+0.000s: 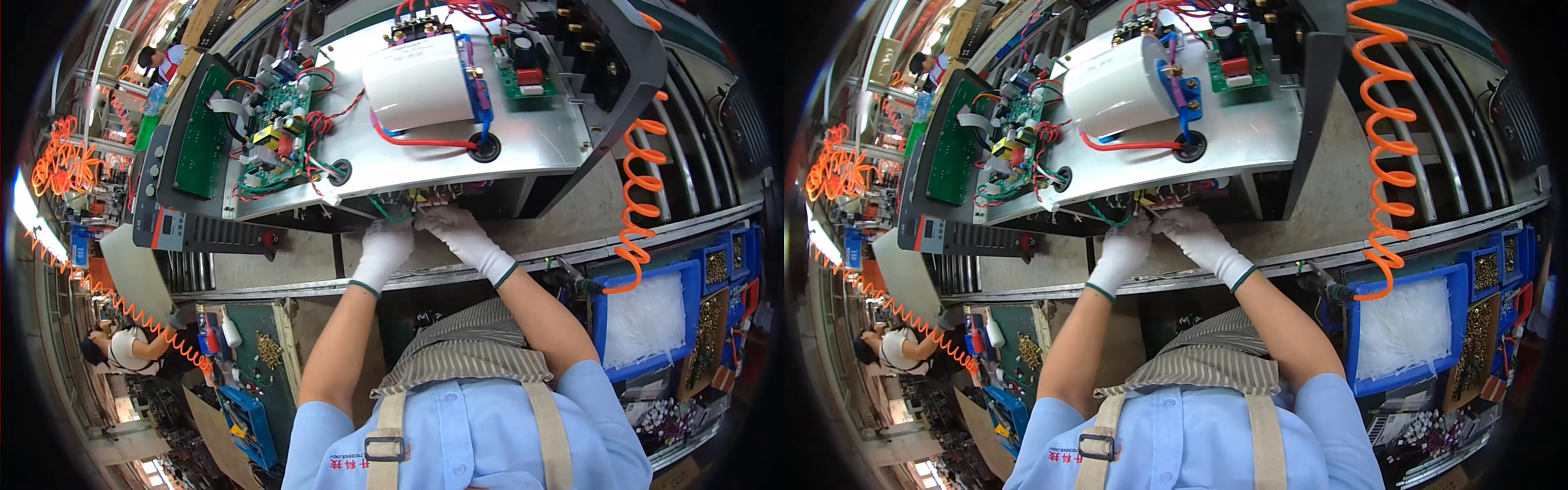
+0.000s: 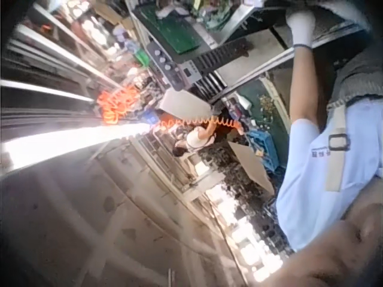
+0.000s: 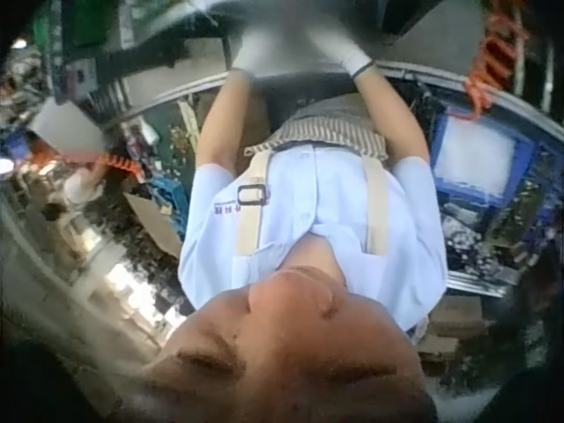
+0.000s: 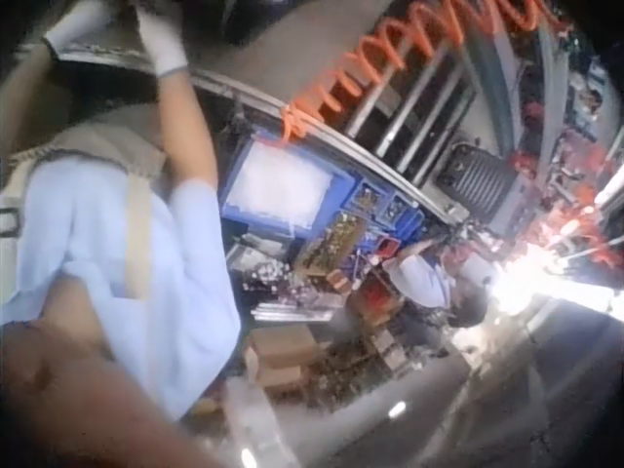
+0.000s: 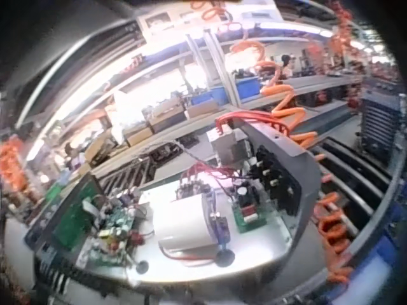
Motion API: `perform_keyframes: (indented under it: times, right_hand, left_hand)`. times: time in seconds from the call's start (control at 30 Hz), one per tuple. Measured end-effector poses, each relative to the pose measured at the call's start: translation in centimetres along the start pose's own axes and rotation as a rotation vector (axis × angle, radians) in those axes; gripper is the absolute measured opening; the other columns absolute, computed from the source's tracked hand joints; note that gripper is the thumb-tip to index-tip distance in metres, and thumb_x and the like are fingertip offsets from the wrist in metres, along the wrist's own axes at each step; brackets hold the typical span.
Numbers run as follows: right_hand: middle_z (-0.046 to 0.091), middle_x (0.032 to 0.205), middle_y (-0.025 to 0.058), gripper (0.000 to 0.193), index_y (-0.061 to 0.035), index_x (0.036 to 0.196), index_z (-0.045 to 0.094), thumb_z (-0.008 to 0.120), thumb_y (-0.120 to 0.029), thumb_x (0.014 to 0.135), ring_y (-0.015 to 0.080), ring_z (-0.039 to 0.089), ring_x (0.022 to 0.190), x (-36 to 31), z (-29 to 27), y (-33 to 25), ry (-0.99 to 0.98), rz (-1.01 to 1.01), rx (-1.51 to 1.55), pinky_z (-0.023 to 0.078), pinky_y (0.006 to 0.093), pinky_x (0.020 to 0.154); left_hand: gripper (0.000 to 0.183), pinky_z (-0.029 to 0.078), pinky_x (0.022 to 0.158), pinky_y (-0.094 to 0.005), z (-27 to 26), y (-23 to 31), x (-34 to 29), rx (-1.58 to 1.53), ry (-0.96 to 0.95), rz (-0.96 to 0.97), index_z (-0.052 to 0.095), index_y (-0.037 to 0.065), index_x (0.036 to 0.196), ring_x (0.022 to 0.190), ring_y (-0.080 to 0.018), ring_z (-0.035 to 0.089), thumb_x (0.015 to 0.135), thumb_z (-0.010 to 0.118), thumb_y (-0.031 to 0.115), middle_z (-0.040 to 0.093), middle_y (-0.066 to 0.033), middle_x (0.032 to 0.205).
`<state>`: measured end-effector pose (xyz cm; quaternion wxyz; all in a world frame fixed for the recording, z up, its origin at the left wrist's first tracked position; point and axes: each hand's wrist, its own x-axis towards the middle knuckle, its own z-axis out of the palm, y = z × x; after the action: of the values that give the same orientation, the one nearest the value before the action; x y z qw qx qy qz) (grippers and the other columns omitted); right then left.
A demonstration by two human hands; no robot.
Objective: The person assembles an electronic device on a workbench, connecting red and black wires to a circuit board and a white cylindrical component. They use a soldering iron to secure connections and a heat gun to apply heat to specific areas. The person also handles a black cylindrical object and organizes wires with zip ties.
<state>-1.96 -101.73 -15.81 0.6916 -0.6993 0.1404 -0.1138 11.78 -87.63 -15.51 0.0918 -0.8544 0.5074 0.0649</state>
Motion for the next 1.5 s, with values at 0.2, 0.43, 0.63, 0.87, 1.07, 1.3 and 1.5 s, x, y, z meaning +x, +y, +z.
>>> perform_keyframes:
  times: [0.2,0.43,0.63,0.87,1.07,1.3,1.5]
  right_hand:
    - [0.072,0.095,0.0139,0.03,0.0002,0.113,0.067,0.053,-0.019,0.095,0.019,0.069,0.077,-4.9,-1.5,1.9,0.058,0.278,0.195,0.054,0.0322,0.074]
    - [0.071,0.09,0.0154,0.032,-0.0055,0.118,0.067,0.051,-0.02,0.094,0.0266,0.07,0.076,-8.0,-0.1,4.7,0.255,0.273,-0.087,0.054,0.0374,0.071]
    - [0.069,0.086,0.0158,0.034,-0.0081,0.122,0.065,0.051,-0.021,0.094,0.0289,0.068,0.075,-5.5,1.7,4.6,0.299,0.135,-0.345,0.053,0.0397,0.07]
    - [0.07,0.087,0.0156,0.032,-0.0108,0.121,0.064,0.05,-0.021,0.094,0.0282,0.07,0.078,-2.2,1.9,1.2,0.161,0.261,-0.126,0.054,0.0408,0.072]
    - [0.068,0.084,0.0125,0.018,0.0007,0.106,0.059,0.056,-0.011,0.093,0.016,0.058,0.058,3.2,1.6,4.3,-0.161,0.299,0.604,0.045,0.028,0.051]
    - [0.063,0.076,0.0087,0.013,-0.0037,0.105,0.058,0.055,-0.01,0.094,0.0157,0.059,0.061,3.6,2.6,7.2,-0.32,0.327,1.258,0.044,0.0296,0.052]
    - [0.063,0.074,0.0073,0.012,-0.0034,0.105,0.058,0.054,-0.01,0.096,0.0168,0.058,0.059,3.4,2.8,7.2,-0.289,0.253,1.108,0.045,0.0297,0.053]
  left_hand:
    - [0.05,0.056,0.072,-0.0397,-1.7,-2.2,-1.8,-0.066,0.028,0.131,0.057,0.014,0.132,0.089,-0.0273,0.068,0.084,0.065,0.022,0.068,-0.0076,0.109]
    - [0.048,0.053,0.063,-0.039,-1.0,-1.7,-1.0,-0.065,0.242,0.118,0.056,0.012,0.132,0.076,-0.0259,0.067,0.089,0.065,0.031,0.066,-0.0022,0.085]
    - [0.053,0.051,0.06,-0.0369,-1.0,-1.4,-0.8,-0.137,0.157,0.028,0.057,0.008,0.132,0.07,-0.0234,0.064,0.087,0.068,0.034,0.062,-0.0019,0.075]
    - [0.05,0.054,0.063,-0.0438,0.2,-0.9,-0.6,-0.296,0.134,-0.054,0.052,0.014,0.135,0.071,-0.0311,0.067,0.093,0.057,0.039,0.067,-0.0101,0.084]
    - [0.058,0.054,0.073,-0.0357,-0.9,-0.9,-1.2,-0.263,0.094,0.019,0.047,0.003,0.141,0.08,-0.0268,0.067,0.091,0.062,0.027,0.068,-0.0056,0.086]
    - [0.034,0.055,0.061,-0.0398,-2.7,-0.2,-2.0,0.14,0.143,0.017,0.065,0.011,0.119,0.071,-0.0255,0.07,0.09,0.061,0.028,0.072,-0.0045,0.086]
    - [0.012,0.051,0.052,-0.0393,-1.4,-1.1,-1.8,0.151,0.203,-0.012,0.07,0.019,0.09,0.062,-0.0229,0.068,0.09,0.062,0.029,0.071,0.0008,0.074]
